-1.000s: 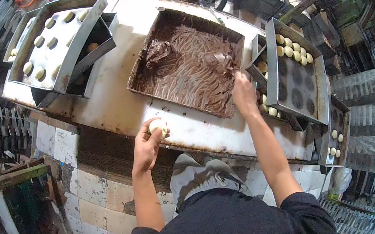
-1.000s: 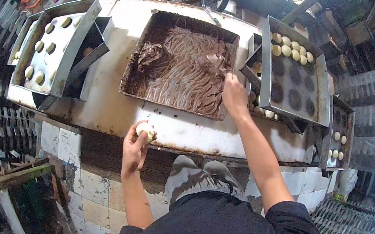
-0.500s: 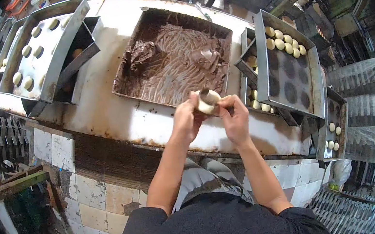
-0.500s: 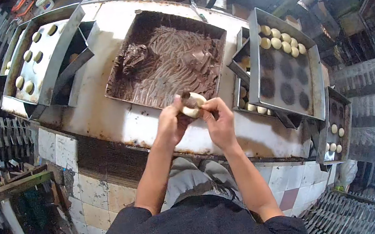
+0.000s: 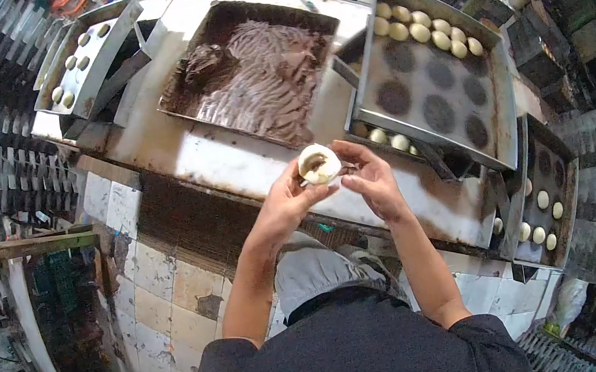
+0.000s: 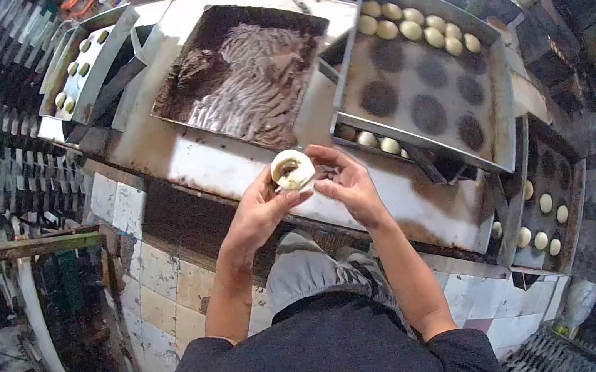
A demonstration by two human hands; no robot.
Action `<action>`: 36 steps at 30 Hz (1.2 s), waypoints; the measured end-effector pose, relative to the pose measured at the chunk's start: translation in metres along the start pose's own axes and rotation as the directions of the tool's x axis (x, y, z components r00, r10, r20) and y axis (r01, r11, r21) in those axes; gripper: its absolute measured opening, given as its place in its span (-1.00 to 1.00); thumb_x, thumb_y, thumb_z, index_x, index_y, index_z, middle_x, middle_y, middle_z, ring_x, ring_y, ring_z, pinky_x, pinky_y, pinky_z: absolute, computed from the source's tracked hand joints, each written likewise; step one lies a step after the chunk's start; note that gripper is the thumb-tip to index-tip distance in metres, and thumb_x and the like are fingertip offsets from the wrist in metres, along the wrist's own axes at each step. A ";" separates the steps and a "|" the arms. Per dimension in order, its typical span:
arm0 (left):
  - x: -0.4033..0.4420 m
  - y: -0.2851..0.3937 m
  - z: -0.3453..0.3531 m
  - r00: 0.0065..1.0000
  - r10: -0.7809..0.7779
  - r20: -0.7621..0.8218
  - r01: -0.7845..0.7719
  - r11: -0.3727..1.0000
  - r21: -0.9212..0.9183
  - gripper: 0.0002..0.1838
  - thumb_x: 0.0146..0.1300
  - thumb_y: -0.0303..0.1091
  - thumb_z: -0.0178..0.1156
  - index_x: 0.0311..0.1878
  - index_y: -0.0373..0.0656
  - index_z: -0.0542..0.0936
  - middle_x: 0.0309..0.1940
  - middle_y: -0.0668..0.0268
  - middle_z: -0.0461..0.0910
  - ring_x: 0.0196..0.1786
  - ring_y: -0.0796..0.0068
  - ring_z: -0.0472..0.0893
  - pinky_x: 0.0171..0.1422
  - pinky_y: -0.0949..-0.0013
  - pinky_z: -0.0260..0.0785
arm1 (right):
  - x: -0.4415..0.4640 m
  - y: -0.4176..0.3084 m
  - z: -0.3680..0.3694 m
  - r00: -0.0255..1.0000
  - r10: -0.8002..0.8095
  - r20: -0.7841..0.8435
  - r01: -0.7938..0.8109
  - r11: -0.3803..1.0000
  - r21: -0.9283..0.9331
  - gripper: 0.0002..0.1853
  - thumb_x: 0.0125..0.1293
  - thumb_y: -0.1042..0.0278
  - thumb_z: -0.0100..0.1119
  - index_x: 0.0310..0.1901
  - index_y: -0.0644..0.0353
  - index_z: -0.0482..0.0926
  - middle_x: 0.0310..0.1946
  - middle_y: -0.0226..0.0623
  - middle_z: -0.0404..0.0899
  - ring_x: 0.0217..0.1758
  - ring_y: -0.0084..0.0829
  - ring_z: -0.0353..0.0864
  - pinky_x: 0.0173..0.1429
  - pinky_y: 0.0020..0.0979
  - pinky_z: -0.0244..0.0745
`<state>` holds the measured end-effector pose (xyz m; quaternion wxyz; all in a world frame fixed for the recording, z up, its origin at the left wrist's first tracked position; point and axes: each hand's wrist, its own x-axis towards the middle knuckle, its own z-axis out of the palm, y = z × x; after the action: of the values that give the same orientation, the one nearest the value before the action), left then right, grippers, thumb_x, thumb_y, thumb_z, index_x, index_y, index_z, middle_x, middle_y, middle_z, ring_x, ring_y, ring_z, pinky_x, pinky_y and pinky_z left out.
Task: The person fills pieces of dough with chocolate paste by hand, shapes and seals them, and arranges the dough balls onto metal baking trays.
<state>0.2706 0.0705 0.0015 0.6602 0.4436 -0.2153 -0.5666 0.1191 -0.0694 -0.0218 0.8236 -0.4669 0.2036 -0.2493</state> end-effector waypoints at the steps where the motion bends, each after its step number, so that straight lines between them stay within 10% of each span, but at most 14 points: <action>1: -0.007 -0.006 0.035 1.000 0.009 0.002 -0.009 0.998 -0.066 -0.37 0.52 -0.25 0.30 0.49 -0.34 0.32 0.28 0.20 0.54 0.24 0.34 0.65 0.41 0.24 0.58 | -0.014 -0.016 -0.010 1.000 -0.008 0.001 0.008 1.000 0.014 -0.69 0.39 0.52 0.37 0.15 0.31 0.72 0.29 -0.21 0.59 0.23 -0.42 0.63 0.30 -0.38 0.56; 7: 0.009 -0.054 0.156 0.998 0.043 -0.054 -0.039 0.997 0.065 -0.51 0.66 -0.18 0.08 0.46 -0.30 0.40 0.01 0.28 0.66 -0.08 0.55 0.68 0.00 0.44 0.61 | -0.112 -0.103 -0.068 0.965 -0.261 0.024 0.262 0.957 -0.127 -0.64 0.35 0.61 0.39 0.18 0.32 0.71 0.32 -0.16 0.56 0.32 -0.43 0.58 0.29 -0.42 0.56; 10: 0.020 -0.064 0.203 0.995 0.070 -0.067 -0.072 0.997 -0.025 -0.60 0.64 -0.19 0.08 0.32 -0.27 0.51 -0.08 0.30 0.65 -0.16 0.55 0.65 -0.08 0.42 0.57 | -0.147 -0.126 -0.095 0.912 -0.399 0.097 0.384 0.746 -0.545 -0.68 0.35 0.68 0.35 0.13 0.33 0.72 0.24 -0.17 0.62 0.22 -0.44 0.65 0.15 -0.46 0.64; 14: 0.023 -0.079 0.247 0.984 0.108 -0.138 -0.125 0.984 -0.125 -0.79 0.51 -0.23 0.23 -0.05 -0.19 0.55 -0.20 0.33 0.55 -0.19 0.53 0.60 -0.08 0.43 0.55 | -0.162 -0.119 -0.117 0.948 -0.317 -0.036 0.300 0.924 -0.237 -0.76 0.38 0.70 0.31 0.05 0.36 0.69 -0.14 -0.29 0.73 -0.16 -0.52 0.70 -0.08 -0.47 0.66; 16: 0.019 -0.083 0.259 0.971 0.230 -0.061 -0.186 0.894 0.408 -0.71 0.46 -0.24 0.34 0.00 -0.26 0.55 -0.10 0.27 0.60 -0.09 0.54 0.62 -0.02 0.40 0.54 | -0.163 -0.121 -0.124 0.952 -0.205 -0.226 0.227 0.971 0.076 -0.82 0.39 0.64 0.34 0.00 0.37 0.68 -0.24 -0.34 0.71 -0.22 -0.54 0.68 -0.14 -0.48 0.63; 21: 0.002 -0.074 0.252 0.896 0.403 0.188 -0.401 0.548 0.734 -0.67 0.55 -0.28 0.25 0.24 -0.25 0.64 0.11 0.24 0.69 0.14 0.48 0.65 0.17 0.38 0.55 | -0.169 -0.127 -0.127 0.938 -0.277 -0.209 0.249 0.957 -0.150 -0.86 0.37 0.62 0.38 -0.07 0.40 0.68 -0.03 -0.25 0.66 -0.21 -0.57 0.70 -0.15 -0.49 0.68; 26: 0.004 -0.053 0.212 0.946 0.321 0.038 -0.284 0.768 0.574 -0.63 0.67 -0.23 0.06 0.23 -0.32 0.66 -0.07 0.24 0.75 -0.02 0.48 0.69 0.15 0.40 0.55 | -0.155 -0.127 -0.079 0.911 -0.406 -0.068 0.355 0.858 -0.370 -0.84 0.36 0.64 0.39 -0.05 0.34 0.70 -0.16 -0.31 0.69 -0.30 -0.64 0.66 -0.26 -0.56 0.62; 34: -0.005 -0.016 0.115 0.898 0.311 0.311 -0.437 0.547 0.714 -0.52 0.71 -0.18 -0.04 0.39 -0.39 0.53 -0.02 0.12 0.73 -0.03 0.42 0.69 0.14 0.32 0.55 | -0.097 -0.087 -0.021 0.981 -0.090 -0.171 0.037 0.955 -0.293 -0.87 0.43 0.55 0.37 -0.07 0.41 0.69 -0.32 -0.29 0.75 -0.33 -0.57 0.69 -0.31 -0.50 0.63; 36: 0.001 -0.004 0.081 0.980 0.109 0.170 -0.193 0.751 0.631 -0.56 0.71 -0.22 -0.07 0.29 -0.39 0.60 -0.20 0.19 0.73 -0.17 0.44 0.69 0.04 0.35 0.57 | -0.083 -0.070 0.002 0.974 -0.190 -0.123 0.126 0.908 -0.399 -0.85 0.43 0.54 0.37 -0.05 0.43 0.71 -0.30 -0.25 0.76 -0.31 -0.54 0.72 -0.26 -0.49 0.66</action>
<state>0.2046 0.0422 0.0398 0.4968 0.5888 -0.4716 -0.4291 0.0385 -0.0492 0.0489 0.6727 -0.6145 0.2755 -0.3064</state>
